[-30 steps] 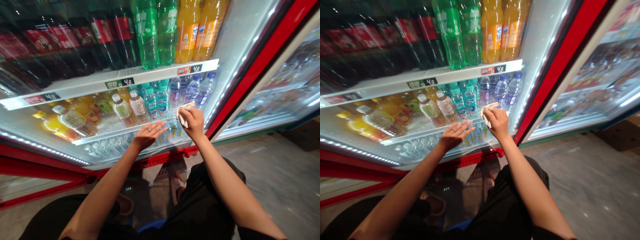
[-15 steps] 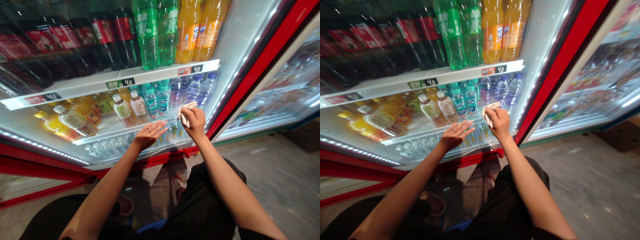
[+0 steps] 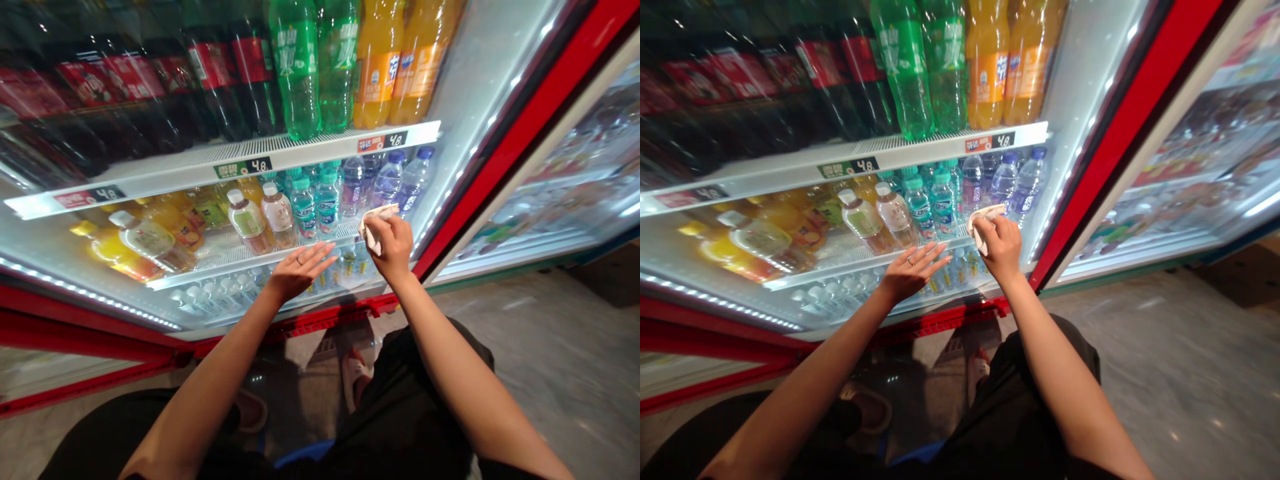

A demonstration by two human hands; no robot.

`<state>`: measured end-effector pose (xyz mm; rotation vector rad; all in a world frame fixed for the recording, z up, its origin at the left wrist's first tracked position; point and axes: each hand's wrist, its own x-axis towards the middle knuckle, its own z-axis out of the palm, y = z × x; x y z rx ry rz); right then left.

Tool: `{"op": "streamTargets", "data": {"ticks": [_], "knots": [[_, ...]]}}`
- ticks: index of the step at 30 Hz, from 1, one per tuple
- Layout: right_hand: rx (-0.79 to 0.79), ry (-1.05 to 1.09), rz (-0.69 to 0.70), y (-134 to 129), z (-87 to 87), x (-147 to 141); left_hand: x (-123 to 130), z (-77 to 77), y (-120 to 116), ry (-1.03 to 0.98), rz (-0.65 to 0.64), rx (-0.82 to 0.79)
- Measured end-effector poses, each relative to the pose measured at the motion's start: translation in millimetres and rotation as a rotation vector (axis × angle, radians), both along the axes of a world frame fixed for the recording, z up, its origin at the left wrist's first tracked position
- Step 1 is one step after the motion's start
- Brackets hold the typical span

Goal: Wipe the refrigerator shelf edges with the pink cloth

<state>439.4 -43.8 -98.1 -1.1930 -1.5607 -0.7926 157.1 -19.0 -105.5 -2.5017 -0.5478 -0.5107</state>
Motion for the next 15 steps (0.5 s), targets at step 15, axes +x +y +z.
{"op": "streamTargets", "data": {"ticks": [15], "knots": [[-0.044,-0.039,0.018,-1.1,-0.4,0.9,0.4,2.0,-1.1,0.007,0.005,0.087]]}}
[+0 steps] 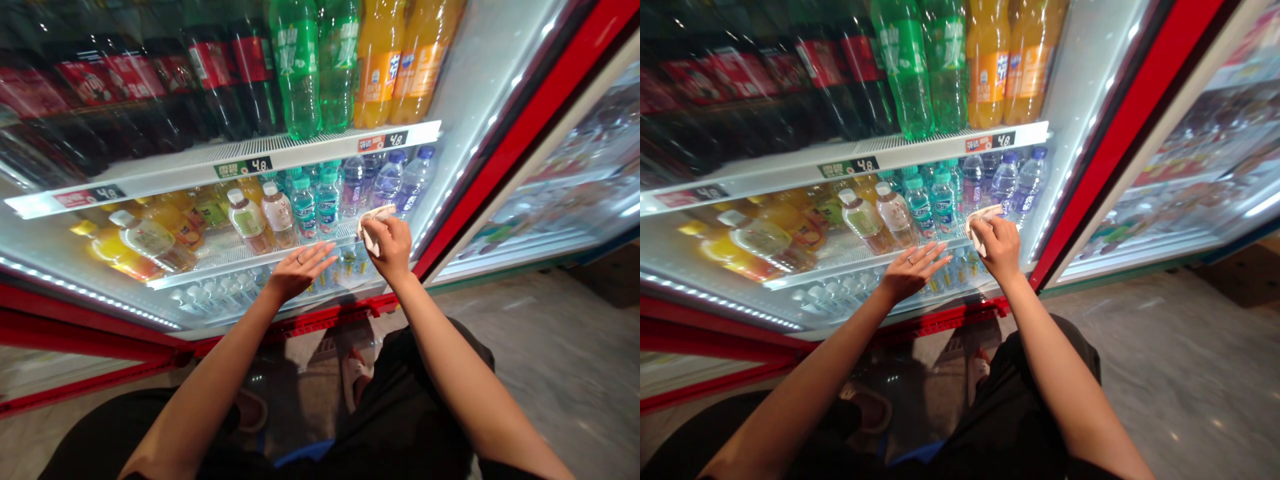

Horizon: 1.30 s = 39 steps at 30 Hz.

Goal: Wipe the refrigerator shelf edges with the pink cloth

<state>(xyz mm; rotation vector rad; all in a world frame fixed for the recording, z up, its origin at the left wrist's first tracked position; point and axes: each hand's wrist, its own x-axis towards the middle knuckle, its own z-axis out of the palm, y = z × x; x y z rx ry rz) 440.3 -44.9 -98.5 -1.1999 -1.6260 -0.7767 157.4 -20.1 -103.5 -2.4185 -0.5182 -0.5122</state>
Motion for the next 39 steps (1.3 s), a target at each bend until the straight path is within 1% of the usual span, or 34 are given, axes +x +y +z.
{"op": "streamTargets", "data": {"ticks": [2,6,11,13,15,17,20,23,26,29,32,34,36,39], "knots": [[0.022,-0.016,0.02,-0.3,1.1,1.4,-0.2,-0.3,0.2,0.009,0.004,-0.009],[0.022,0.009,0.008,-1.1,3.4,1.9,-0.5,-2.6,1.4,0.014,0.013,-0.054],[0.028,-0.012,0.037,0.4,1.8,-1.3,-0.3,-2.3,1.2,-0.02,-0.009,0.055],[0.013,-0.04,0.045,2.1,0.1,-1.0,-0.3,-1.9,1.1,-0.022,-0.008,0.061],[0.014,-0.042,0.019,3.9,-1.2,-0.2,-0.4,-2.0,1.2,-0.019,-0.004,0.041],[0.018,-0.005,-0.04,5.1,-1.4,-0.6,-0.8,-2.3,1.5,-0.017,-0.005,0.027],[0.025,0.045,-0.087,5.4,0.0,-4.8,-1.2,-2.7,1.6,-0.014,-0.007,0.046],[0.038,0.002,-0.022,4.4,1.9,-10.1,-1.7,-2.5,1.0,-0.006,-0.001,0.044],[-0.02,-0.07,0.038,3.9,2.8,-12.0,-2.3,-0.6,-0.6,0.011,0.012,-0.034],[-0.04,-0.016,0.012,4.3,3.3,-11.6,-2.6,3.9,-3.5,0.027,0.022,-0.103],[0.013,0.07,-0.032,4.6,4.3,-13.6,-3.4,10.1,-6.9,0.055,0.02,-0.1],[0.032,0.06,-0.035,4.3,5.2,-17.2,-5.7,13.6,-8.8,0.075,0.02,-0.095],[0.031,0.008,-0.003,3.8,6.1,-21.3,-11.0,16.2,-10.5,0.089,0.02,-0.094],[0.041,-0.068,0.096,3.3,6.5,-25.2,-24.9,19.3,-14.2,0.09,0.028,-0.069]]}}
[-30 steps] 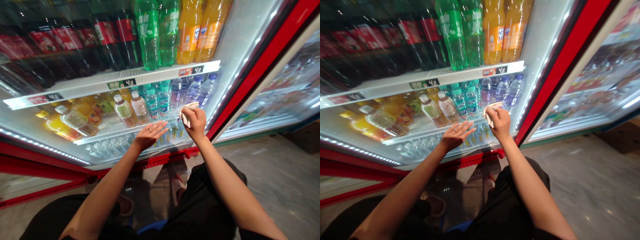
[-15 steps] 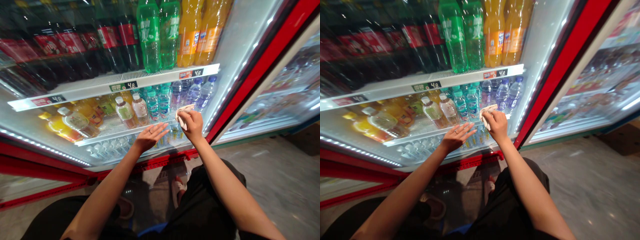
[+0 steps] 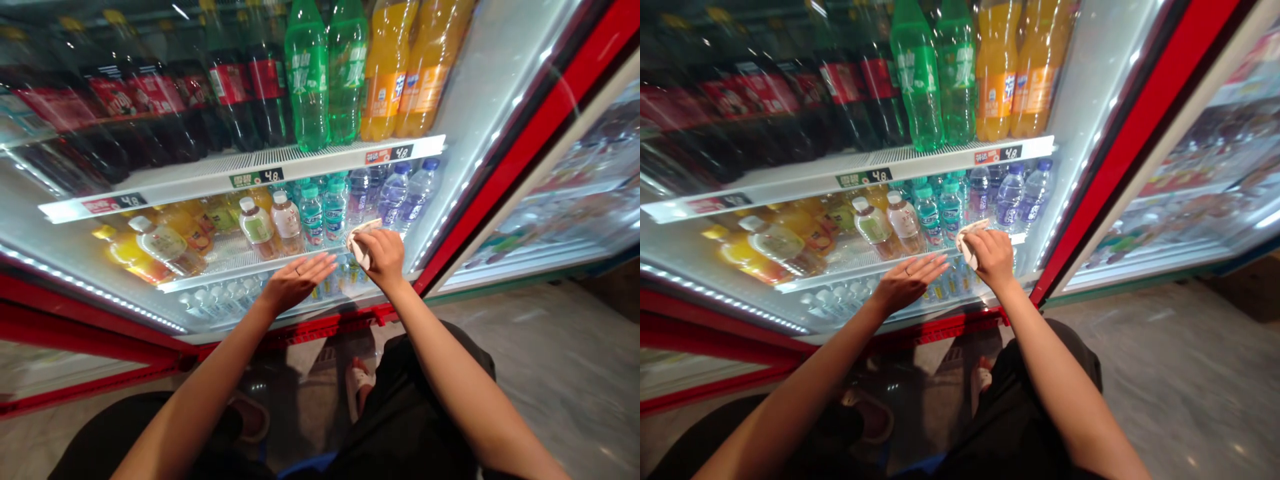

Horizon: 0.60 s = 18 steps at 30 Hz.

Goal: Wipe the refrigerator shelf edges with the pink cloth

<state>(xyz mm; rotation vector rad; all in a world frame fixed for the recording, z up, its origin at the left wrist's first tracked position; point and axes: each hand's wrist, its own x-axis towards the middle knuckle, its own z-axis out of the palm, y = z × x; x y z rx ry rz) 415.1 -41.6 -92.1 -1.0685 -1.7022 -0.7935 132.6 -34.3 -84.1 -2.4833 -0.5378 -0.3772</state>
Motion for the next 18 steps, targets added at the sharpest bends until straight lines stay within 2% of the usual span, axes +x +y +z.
{"op": "streamTargets", "data": {"ticks": [3,7,9,12,18], "knots": [[0.027,0.002,0.027,0.1,-1.5,-0.7,-17.8,2.9,-5.6,-0.031,0.021,0.05],[0.023,0.037,-0.094,0.2,-5.2,-7.1,-39.0,3.4,-8.7,-0.101,0.059,0.076],[0.058,0.015,-0.107,0.5,-7.1,-14.0,-47.2,1.7,-6.5,-0.123,0.081,0.066],[0.092,-0.034,-0.086,2.8,-9.9,-22.8,-57.3,-1.1,-2.0,-0.135,0.125,0.026],[0.008,-0.018,0.057,11.2,-14.2,-25.0,-87.0,0.0,-5.1,-0.093,0.165,-0.005]]}}
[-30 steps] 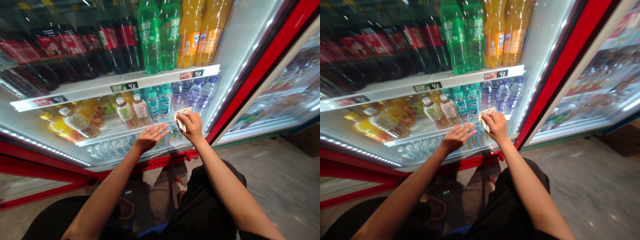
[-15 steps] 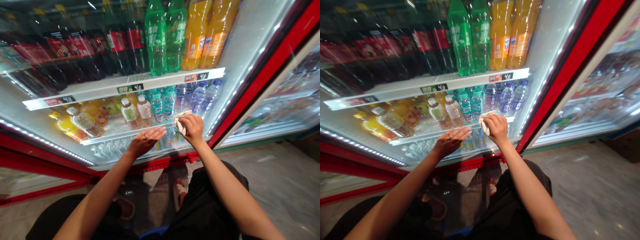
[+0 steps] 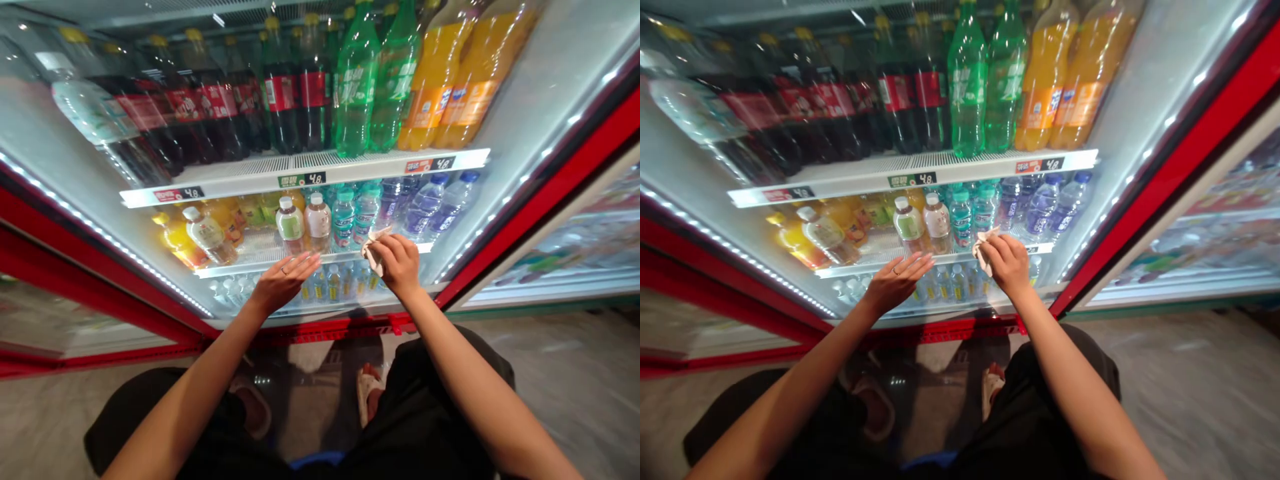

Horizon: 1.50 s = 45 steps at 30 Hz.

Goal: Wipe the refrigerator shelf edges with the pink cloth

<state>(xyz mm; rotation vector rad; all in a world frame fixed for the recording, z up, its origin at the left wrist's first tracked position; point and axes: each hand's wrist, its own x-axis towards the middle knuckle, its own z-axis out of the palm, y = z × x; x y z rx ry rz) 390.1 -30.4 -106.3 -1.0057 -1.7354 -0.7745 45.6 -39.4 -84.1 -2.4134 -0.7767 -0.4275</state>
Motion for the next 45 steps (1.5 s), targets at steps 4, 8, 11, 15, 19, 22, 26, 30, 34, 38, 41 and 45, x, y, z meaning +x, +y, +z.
{"op": "streamTargets", "data": {"ticks": [4,8,11,15,19,22,26,30,34,38,41,45], "knots": [[0.017,0.001,-0.03,1.8,1.1,-5.9,-26.1,1.0,-3.8,0.061,-0.017,0.041],[0.036,0.002,0.008,0.3,5.9,-10.9,-39.5,-6.4,-1.3,0.062,-0.021,0.044],[0.062,0.04,0.014,-2.4,7.6,-14.7,-39.3,-14.5,3.2,0.032,-0.015,0.012],[-0.024,0.019,-0.015,-7.2,4.0,-24.4,-33.6,-19.0,7.5,0.014,0.004,-0.033],[-0.108,-0.042,-0.014,-10.3,-1.0,-30.0,-29.6,-16.2,6.9,0.012,0.023,-0.092],[-0.038,0.059,-0.063,-9.1,-1.3,-30.7,-30.4,-14.4,5.4,0.011,0.012,-0.119],[0.008,0.209,-0.109,-6.2,-0.5,-37.5,-33.8,-14.4,4.0,-0.008,0.006,-0.117],[-0.046,0.087,-0.055,-5.5,-2.7,-45.5,-36.7,-15.4,3.1,0.001,0.006,-0.126],[0.024,0.081,-0.122,-1.5,-1.6,-51.4,-43.0,-18.6,2.6,0.005,0.002,-0.148],[0.152,0.189,-0.129,4.2,0.5,-64.0,-55.8,-25.1,-0.3,-0.023,0.021,-0.117],[0.1,0.172,-0.101,5.5,-2.3,-70.8,-67.4,-29.9,-5.0,-0.043,0.036,-0.094],[0.054,0.145,-0.124,4.4,-6.5,-70.1,-83.7,-32.1,-13.4,-0.056,0.054,-0.077]]}}
